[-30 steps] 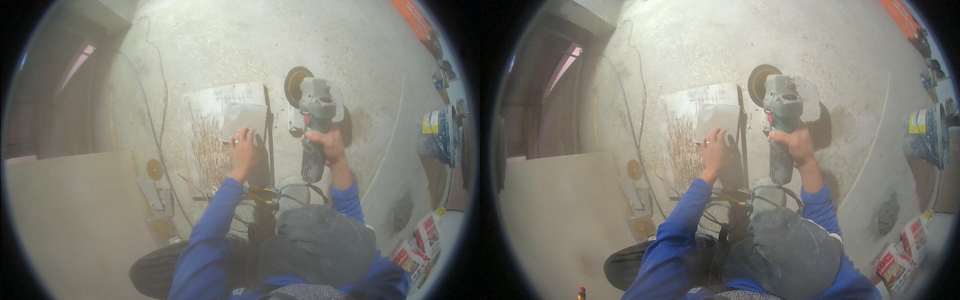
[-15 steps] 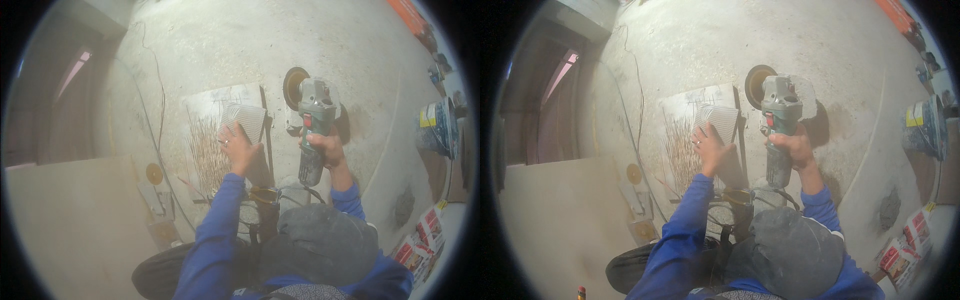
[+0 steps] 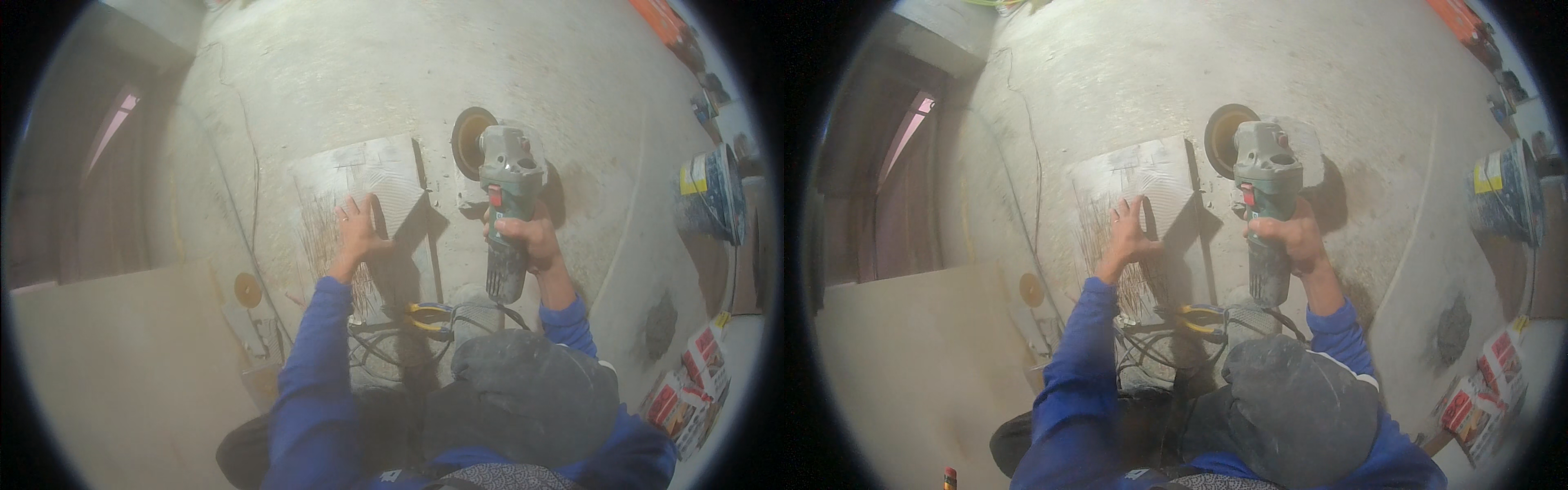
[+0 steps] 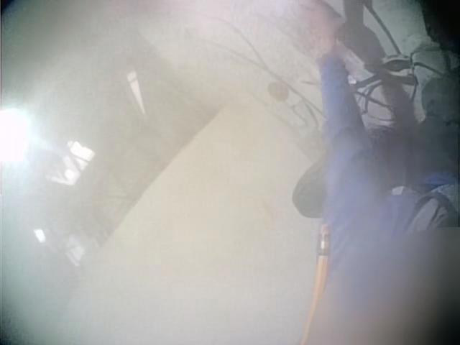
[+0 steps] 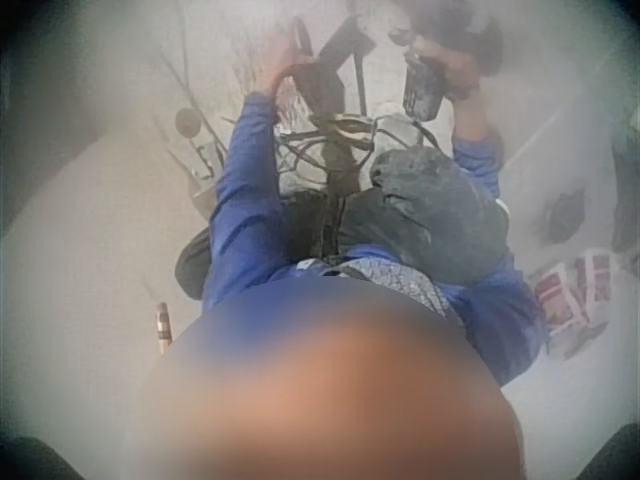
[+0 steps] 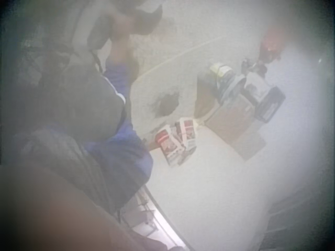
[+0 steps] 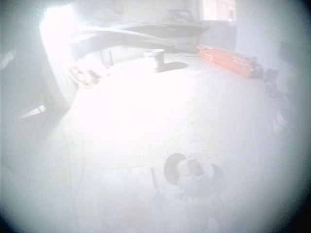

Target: The person uses an angle grinder to grind the edges of a ceramic tile while sitting on the floor. They hold the tile with one hand and operate the grinder with the other, repeatedly adjusting the tile's position to grind different edges.

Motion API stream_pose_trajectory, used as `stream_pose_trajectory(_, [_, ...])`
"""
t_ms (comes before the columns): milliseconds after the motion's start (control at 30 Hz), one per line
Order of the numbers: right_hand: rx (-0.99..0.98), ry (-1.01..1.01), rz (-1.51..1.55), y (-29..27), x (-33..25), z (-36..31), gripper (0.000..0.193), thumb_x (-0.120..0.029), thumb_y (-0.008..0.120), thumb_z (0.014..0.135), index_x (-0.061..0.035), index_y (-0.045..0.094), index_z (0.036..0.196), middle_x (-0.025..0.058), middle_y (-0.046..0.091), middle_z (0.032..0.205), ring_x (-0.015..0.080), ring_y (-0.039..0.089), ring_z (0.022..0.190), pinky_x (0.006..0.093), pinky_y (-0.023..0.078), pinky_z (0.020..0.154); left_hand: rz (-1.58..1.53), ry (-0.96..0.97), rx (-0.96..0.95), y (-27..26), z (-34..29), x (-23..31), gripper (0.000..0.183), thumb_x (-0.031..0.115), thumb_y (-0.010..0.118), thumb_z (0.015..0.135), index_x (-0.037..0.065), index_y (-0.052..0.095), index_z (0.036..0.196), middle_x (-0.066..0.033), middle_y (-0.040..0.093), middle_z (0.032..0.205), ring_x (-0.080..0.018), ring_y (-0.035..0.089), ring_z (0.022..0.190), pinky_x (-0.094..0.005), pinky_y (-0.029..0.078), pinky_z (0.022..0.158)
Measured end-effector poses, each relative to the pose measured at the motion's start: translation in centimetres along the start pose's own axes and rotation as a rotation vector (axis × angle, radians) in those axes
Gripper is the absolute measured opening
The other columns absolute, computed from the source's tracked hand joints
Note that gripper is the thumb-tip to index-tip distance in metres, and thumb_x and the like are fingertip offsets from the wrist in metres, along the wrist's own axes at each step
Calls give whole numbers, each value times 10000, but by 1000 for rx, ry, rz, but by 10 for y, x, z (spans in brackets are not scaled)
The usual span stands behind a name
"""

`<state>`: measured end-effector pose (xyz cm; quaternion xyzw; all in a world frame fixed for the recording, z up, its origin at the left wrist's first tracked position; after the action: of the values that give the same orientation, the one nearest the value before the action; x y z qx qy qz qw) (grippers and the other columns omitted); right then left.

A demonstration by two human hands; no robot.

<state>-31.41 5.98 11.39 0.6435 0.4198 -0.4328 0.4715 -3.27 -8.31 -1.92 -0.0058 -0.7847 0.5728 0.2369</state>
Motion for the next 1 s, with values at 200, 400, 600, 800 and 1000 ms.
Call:
stream_pose_trajectory(200, [34,-12,30,1,11,-2,572,-146,760,758,8,594,1283,109,678,987,202,703,829,358,585,761,-547,1,-71,-53,6,-49,1034,315,936,664,93,386,1511,-257,376,1577,-440,284,1494,-525,394,1137])
stream_pose_trajectory(400, [30,-44,42,1,11,2,571,-143,765,760,-2,568,1277,133,685,972,225,712,817,374,599,730,150,-23,-3,-17,6,-8,1307,425,985,540,162,261,1597,-338,257,1606,-557,179,1496,-546,337,1180])
stream_pose_trajectory(600, [57,-2,25,1,14,-3,547,-141,759,747,19,609,1248,108,693,974,213,718,816,360,592,751,59,60,46,-9,14,-26,1280,381,951,552,186,245,1601,-387,214,1595,-623,141,1473,-619,270,1193])
stream_pose_trajectory(800, [49,-20,9,1,9,-3,530,-166,762,747,15,620,1224,107,697,968,209,717,825,362,590,757,-31,306,20,-28,27,-41,1039,355,892,631,87,379,1494,-309,375,1553,-484,324,1476,-530,365,1167])
stream_pose_trajectory(1000, [45,14,36,4,7,-4,553,-193,767,744,6,616,1237,116,694,1001,209,715,843,360,591,772,-576,209,-275,-100,62,-90,632,278,763,768,-23,650,1311,-212,662,1323,-323,631,1228,-389,519,978])
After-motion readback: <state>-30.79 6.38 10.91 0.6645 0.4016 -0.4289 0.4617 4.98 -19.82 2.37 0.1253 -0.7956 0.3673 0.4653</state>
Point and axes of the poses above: each hand's wrist, its own z-axis towards the middle knuckle, its own y-axis out of the palm, x = y × z, the point moved 3 cm from there along z, towards the middle knuckle
